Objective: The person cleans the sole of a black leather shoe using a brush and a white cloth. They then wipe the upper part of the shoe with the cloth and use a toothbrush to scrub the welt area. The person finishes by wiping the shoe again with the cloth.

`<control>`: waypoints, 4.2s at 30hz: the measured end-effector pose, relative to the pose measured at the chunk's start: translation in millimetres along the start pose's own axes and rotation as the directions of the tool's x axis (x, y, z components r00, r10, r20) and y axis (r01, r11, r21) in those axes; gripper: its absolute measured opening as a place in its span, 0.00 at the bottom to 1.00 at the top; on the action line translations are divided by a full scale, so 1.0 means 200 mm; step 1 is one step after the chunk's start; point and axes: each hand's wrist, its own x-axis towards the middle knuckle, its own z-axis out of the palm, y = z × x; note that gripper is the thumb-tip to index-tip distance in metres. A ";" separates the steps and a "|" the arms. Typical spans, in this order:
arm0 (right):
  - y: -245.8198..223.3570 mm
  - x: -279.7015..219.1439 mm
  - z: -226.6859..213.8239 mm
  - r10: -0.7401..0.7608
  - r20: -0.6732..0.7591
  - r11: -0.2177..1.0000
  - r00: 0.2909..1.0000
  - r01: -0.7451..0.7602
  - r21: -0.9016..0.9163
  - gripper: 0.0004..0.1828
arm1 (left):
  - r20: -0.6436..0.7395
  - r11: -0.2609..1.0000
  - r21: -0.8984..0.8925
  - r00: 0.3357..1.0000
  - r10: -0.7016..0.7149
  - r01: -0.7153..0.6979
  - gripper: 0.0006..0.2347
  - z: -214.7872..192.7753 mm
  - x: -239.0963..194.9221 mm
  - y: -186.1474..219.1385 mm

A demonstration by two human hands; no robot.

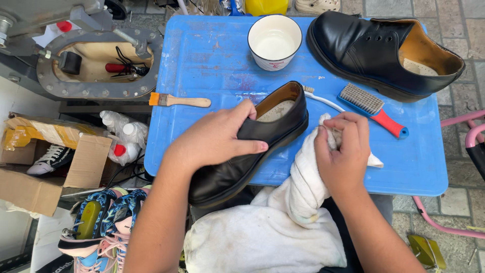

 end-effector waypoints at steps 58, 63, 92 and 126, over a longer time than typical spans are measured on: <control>0.07 0.18 0.04 -0.115 0.631 0.893 0.767 -0.199 0.405 0.40 | -0.832 0.998 -0.048 0.552 -0.058 0.032 0.29 0.38 -0.55 -0.28; 0.20 0.16 0.10 0.018 0.551 0.765 0.834 -0.366 0.529 0.31 | -0.897 0.991 -0.124 0.432 -0.093 -0.044 0.26 0.46 -0.45 -0.25; 0.34 0.16 0.15 0.085 0.449 0.695 0.890 -0.376 0.613 0.35 | -0.692 0.872 0.381 0.720 0.049 0.307 0.41 0.26 0.07 0.20; 0.36 0.12 0.16 0.029 0.422 0.701 0.906 -0.320 0.637 0.37 | -0.880 0.975 0.103 0.474 -0.002 0.196 0.28 0.30 -0.25 -0.02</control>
